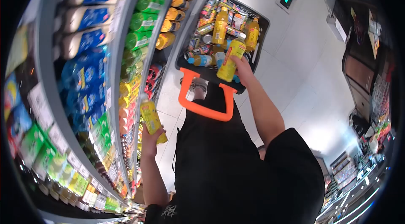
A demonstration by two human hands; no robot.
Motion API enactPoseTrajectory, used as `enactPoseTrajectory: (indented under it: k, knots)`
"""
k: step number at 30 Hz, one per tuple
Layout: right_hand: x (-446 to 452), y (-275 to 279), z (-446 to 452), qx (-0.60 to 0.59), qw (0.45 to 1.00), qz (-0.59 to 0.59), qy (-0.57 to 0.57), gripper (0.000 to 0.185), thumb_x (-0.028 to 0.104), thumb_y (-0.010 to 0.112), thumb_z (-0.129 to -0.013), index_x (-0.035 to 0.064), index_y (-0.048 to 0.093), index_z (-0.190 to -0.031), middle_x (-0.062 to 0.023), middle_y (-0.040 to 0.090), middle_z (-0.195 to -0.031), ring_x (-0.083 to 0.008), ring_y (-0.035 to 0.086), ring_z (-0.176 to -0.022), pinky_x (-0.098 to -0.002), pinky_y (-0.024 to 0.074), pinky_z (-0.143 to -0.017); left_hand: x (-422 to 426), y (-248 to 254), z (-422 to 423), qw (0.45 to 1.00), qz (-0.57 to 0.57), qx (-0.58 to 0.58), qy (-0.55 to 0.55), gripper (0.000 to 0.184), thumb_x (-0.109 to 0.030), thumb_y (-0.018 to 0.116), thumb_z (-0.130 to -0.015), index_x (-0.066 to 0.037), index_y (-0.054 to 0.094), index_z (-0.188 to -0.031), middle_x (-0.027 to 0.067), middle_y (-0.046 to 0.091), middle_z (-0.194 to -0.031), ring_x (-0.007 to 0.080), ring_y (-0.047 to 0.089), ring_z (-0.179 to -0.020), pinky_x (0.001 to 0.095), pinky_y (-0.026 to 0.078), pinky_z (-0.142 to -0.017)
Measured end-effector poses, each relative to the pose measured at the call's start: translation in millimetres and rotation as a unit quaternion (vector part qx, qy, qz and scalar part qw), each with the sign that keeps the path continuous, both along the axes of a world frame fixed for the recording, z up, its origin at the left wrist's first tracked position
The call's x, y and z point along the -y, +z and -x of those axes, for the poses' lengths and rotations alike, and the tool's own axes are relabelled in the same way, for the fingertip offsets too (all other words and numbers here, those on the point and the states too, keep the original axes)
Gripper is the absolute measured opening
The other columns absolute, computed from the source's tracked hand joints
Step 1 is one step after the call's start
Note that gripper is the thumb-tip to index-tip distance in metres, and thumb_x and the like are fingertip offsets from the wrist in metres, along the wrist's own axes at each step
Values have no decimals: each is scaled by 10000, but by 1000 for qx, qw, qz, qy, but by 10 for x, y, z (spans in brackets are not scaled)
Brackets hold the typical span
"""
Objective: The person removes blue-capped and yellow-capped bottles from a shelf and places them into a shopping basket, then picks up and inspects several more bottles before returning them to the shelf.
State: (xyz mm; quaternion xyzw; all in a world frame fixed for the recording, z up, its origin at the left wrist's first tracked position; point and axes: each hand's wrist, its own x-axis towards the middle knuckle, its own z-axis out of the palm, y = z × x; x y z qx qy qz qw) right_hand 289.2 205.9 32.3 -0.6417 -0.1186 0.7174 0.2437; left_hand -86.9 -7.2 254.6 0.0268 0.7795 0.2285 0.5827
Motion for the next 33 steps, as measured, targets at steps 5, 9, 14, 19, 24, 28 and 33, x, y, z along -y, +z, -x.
enactPoseTrajectory:
  k: [5, 9, 14, 19, 24, 28, 33]
  knots:
    - [-37, 1326, 406, -245, 959, -109, 94, 546, 340, 612, -982, 32, 496, -1417, -157, 661, -1255, -351, 678, -1175, -514, 538, -1033, -432, 619, -118, 925, -287, 242, 63, 696, -148, 765, -915, -55, 407, -1505, 159, 638, -1212, 290, 683, -1057, 424, 585, -902]
    - [104, 2332, 1054, -351, 920, -149, 84, 623, 424, 572, -981, 25, 483, -1451, -200, 640, -1293, -406, 653, -1206, -537, 528, -1052, -478, 1069, -130, 835, -408, 360, 82, 778, -291, 810, -895, -26, 408, -1506, 170, 639, -1216, 307, 698, -1055, 431, 591, -906]
    - [403, 3480, 1640, -419, 866, -247, 121, 550, 270, 715, -985, 15, 495, -1420, -196, 658, -1290, -377, 669, -1200, -546, 544, -1035, -73, 1605, 35, 780, -485, 390, 63, 818, -336, 858, -848, -22, 437, -1475, 176, 653, -1209, 309, 713, -1029, 435, 591, -902]
    - [573, 4482, 2274, -457, 748, -429, 221, 676, 219, 890, -837, 30, 529, -1376, -158, 657, -1243, -344, 653, -1182, -508, 524, -1057, 524, 2237, 397, 761, -566, 316, -12, 857, -323, 913, -766, -39, 466, -1439, 153, 683, -1160, 280, 714, -1006, 422, 576, -899]
    - [623, 5771, 3045, -428, 551, -690, 193, 835, 363, 922, -778, 50, 477, -1412, -127, 499, -1389, -276, 559, -1238, -474, 481, -1079, 1190, 2800, 593, 733, -639, 231, -17, 845, -311, 911, -763, -40, 473, -1434, 134, 689, -1131, 271, 708, -1001, 421, 555, -892]
    - [612, 6679, 3755, -288, 343, -888, 104, 901, 383, 960, -772, 41, 472, -1448, -98, 542, -1366, -231, 593, -1206, -405, 525, -1034, 1555, 2843, 653, 702, -691, 174, -15, 764, -297, 893, -779, -30, 503, -1379, 97, 671, -1052, 263, 693, -999, 429, 551, -878]
    - [868, 7286, 4485, -254, 335, -883, 210, 576, 117, 943, -796, 7, 648, -1278, -98, 735, -1148, -195, 724, -1024, -346, 615, -907, 1838, 2783, 681, 692, -717, 83, 15, 773, -287, 919, -742, 17, 552, -1351, 187, 694, -1156, 321, 733, -1001, 473, 593, -849]
